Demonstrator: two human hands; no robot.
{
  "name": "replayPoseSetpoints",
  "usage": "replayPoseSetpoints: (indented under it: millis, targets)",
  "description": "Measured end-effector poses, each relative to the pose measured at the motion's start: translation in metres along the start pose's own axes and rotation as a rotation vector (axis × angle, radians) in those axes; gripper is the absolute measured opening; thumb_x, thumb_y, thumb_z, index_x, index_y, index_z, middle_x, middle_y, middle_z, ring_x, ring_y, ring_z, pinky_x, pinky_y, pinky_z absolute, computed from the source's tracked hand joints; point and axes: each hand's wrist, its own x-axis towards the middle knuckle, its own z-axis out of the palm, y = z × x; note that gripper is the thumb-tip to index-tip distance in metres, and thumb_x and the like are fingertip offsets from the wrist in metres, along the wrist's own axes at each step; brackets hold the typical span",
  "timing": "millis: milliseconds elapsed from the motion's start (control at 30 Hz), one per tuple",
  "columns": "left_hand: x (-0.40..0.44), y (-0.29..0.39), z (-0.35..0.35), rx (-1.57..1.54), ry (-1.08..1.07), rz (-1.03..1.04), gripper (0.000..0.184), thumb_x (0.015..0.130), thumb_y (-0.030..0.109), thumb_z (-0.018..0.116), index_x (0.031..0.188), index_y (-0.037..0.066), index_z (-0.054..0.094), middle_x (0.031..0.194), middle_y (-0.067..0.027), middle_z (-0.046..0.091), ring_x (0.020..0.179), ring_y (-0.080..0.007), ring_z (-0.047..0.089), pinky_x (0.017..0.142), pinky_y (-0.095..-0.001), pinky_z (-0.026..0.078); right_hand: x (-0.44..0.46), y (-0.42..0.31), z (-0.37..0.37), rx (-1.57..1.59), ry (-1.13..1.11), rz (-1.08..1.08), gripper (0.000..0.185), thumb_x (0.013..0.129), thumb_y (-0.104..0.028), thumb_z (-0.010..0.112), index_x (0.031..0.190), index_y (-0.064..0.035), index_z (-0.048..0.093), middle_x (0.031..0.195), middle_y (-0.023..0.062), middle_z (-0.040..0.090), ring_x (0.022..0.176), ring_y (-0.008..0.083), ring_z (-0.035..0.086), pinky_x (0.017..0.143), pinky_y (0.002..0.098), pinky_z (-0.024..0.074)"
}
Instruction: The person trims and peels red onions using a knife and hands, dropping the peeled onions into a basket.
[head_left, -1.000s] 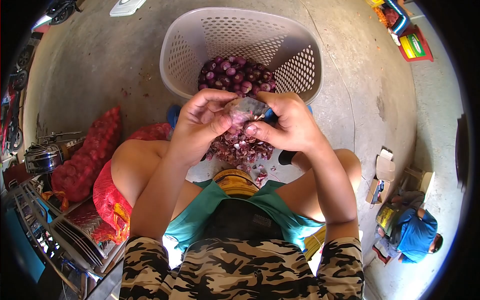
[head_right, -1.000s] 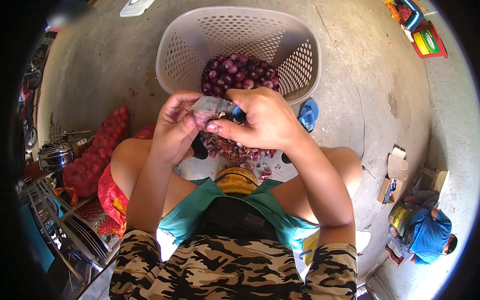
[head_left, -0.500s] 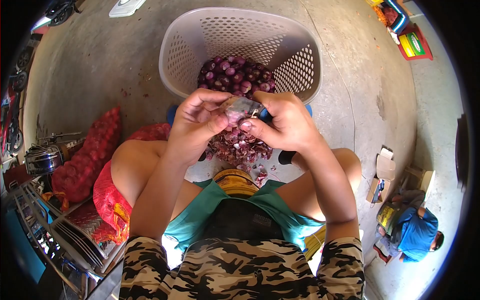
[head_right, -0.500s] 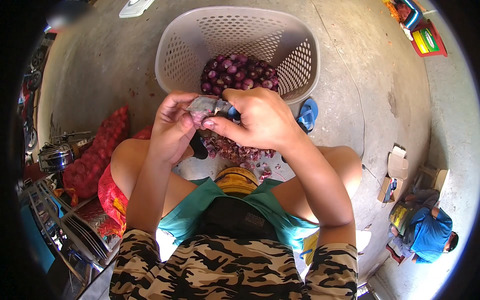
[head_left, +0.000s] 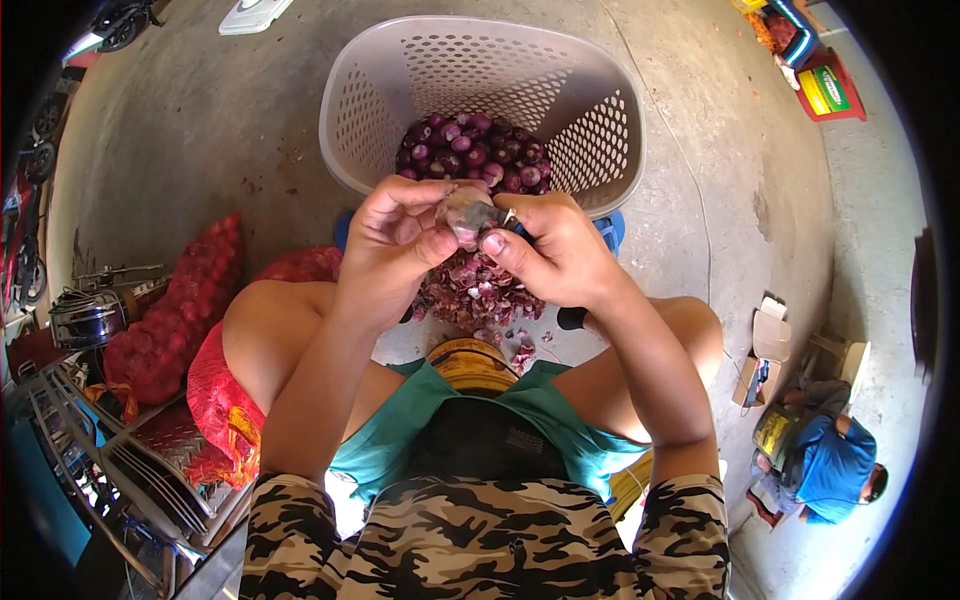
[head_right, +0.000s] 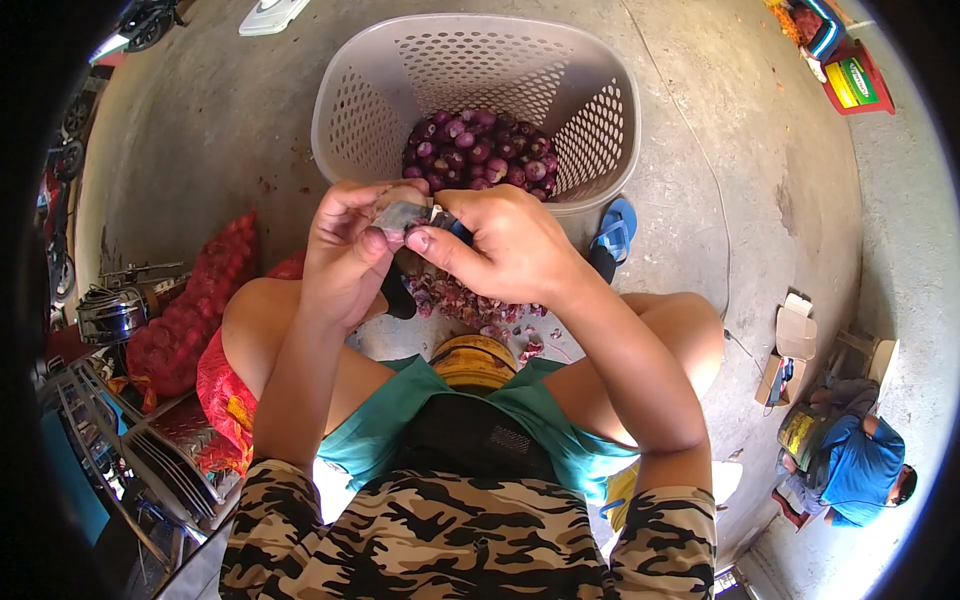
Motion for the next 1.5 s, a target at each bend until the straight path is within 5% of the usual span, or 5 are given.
replayPoseSetpoints:
  millis: [233, 600, 833, 1133, 1500]
  targets:
    - [0.000, -0.002, 0.000, -0.020, 0.039, 0.034, 0.036, 0.080, 0.007, 0.069, 0.112, 0.011, 0.054, 0.126, -0.0207, 0.051, 0.115, -0.0248, 0.053, 0.096, -0.0400, 0.044, -0.003, 0.005, 0.001, 0.235, 0.010, 0.102, 0.038, 0.091, -0.035, 0.052, 0.079, 0.0001, 0.057, 0.059, 0.0143, 0.051, 0.053, 0.0252, 0.050, 0.054, 0.0373, 0.0414]
    - [0.002, -0.005, 0.004, -0.020, 0.050, 0.102, 0.036, 0.077, -0.011, 0.064, 0.104, 0.007, 0.048, 0.122, -0.0180, 0.050, 0.112, -0.0235, 0.054, 0.092, -0.0360, 0.048, -0.004, 0.002, 0.013, 0.364, 0.037, 0.249, 0.049, 0.095, -0.041, 0.045, 0.071, 0.0014, 0.051, 0.056, 0.0035, 0.043, 0.055, 0.0104, 0.039, 0.051, 0.0313, 0.0353]
    - [0.000, -0.002, 0.003, 0.038, 0.128, 0.036, 0.044, 0.081, 0.005, 0.068, 0.119, 0.010, 0.046, 0.124, -0.0116, 0.049, 0.112, -0.0243, 0.054, 0.096, -0.0380, 0.044, -0.004, -0.002, 0.013, 0.491, -0.018, 0.307, 0.048, 0.097, -0.041, 0.041, 0.067, -0.0027, 0.046, 0.056, -0.0008, 0.037, 0.055, 0.0091, 0.033, 0.050, 0.0298, 0.0316]
    - [0.000, 0.008, 0.000, -0.073, 0.149, -0.097, 0.042, 0.090, 0.023, 0.059, 0.124, 0.007, 0.042, 0.117, -0.0106, 0.054, 0.109, -0.0248, 0.055, 0.091, -0.0339, 0.047, -0.001, -0.011, -0.027, 0.121, -0.350, 0.221, 0.043, 0.092, -0.040, 0.048, 0.095, 0.0014, 0.062, 0.068, 0.0160, 0.059, 0.063, 0.0284, 0.058, 0.060, 0.0389, 0.0439]
    - [0.005, 0.014, 0.002, -0.155, 0.221, -0.209, 0.042, 0.095, 0.022, 0.044, 0.133, 0.006, 0.036, 0.118, -0.0112, 0.053, 0.105, -0.0183, 0.054, 0.080, -0.0270, 0.048, -0.003, -0.003, -0.028, -0.084, -0.258, 0.051, 0.034, 0.081, -0.035, 0.065, 0.082, -0.0014, 0.063, 0.063, 0.0168, 0.057, 0.059, 0.0353, 0.057, 0.053, 0.0418, 0.0431]
